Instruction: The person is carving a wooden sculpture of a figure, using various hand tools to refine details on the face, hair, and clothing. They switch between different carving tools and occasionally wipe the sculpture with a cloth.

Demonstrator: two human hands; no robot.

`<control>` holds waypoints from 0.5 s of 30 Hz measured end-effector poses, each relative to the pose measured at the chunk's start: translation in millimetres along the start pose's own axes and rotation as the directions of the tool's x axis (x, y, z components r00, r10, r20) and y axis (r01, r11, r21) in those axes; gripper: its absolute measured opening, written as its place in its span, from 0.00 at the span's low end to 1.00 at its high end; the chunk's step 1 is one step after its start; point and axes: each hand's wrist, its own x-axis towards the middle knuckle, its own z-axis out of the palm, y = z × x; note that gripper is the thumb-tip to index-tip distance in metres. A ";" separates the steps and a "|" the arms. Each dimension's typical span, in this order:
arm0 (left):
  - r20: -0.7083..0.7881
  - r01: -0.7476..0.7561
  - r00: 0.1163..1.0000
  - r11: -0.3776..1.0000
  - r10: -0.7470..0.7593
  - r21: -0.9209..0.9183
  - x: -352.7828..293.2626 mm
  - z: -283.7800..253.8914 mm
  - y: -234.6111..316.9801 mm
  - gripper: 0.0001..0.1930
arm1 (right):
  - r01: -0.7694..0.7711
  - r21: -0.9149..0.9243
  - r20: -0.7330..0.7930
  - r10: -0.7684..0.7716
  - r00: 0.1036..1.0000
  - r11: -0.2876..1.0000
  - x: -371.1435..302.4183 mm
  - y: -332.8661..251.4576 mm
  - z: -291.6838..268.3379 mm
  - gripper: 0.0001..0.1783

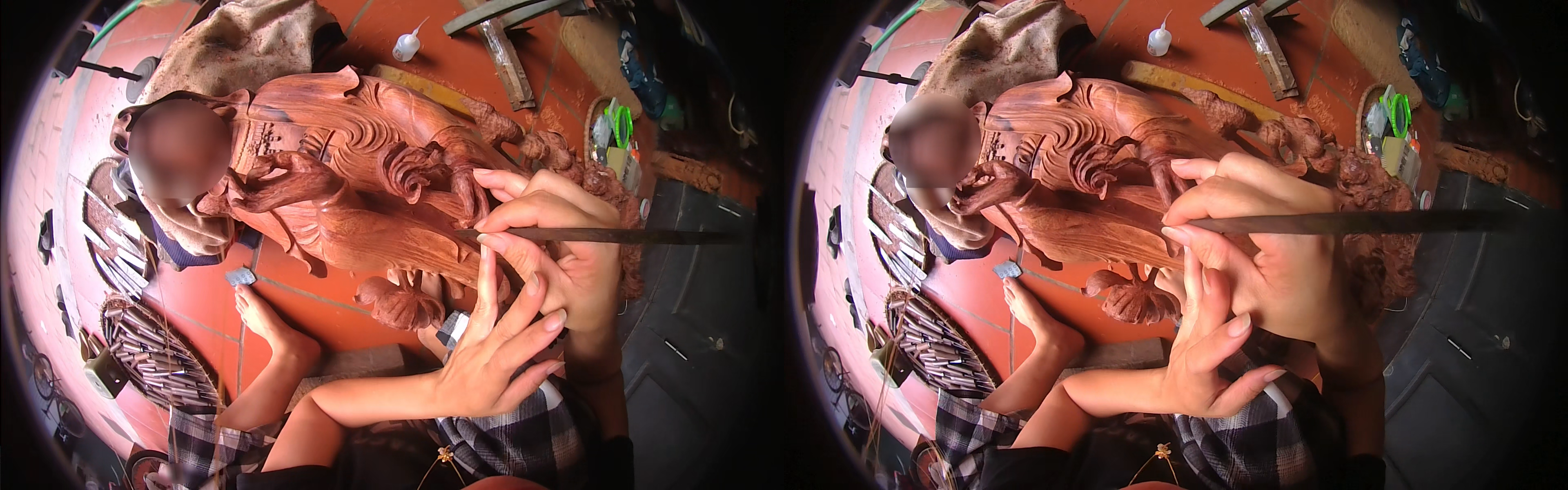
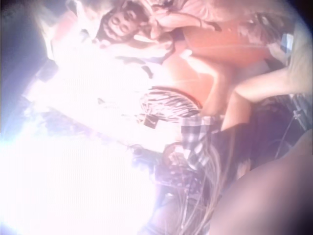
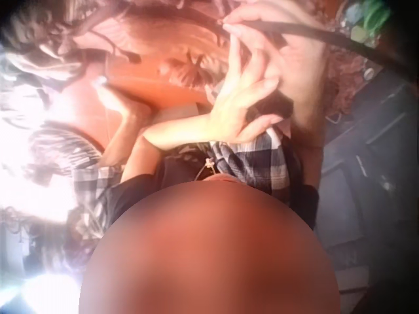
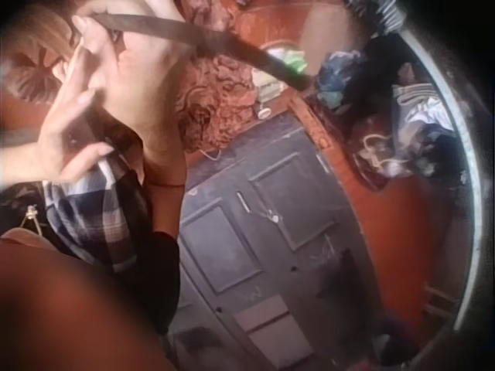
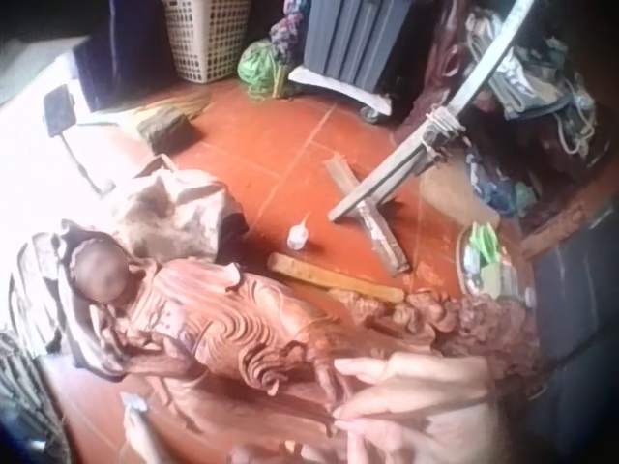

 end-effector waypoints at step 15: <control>-0.030 -0.021 0.999 0.996 0.024 0.086 0.7 -5.4 -7.1 0.38 | 0.096 -0.196 -0.005 -0.099 0.995 0.976 -6.5 -12.0 10.8 0.03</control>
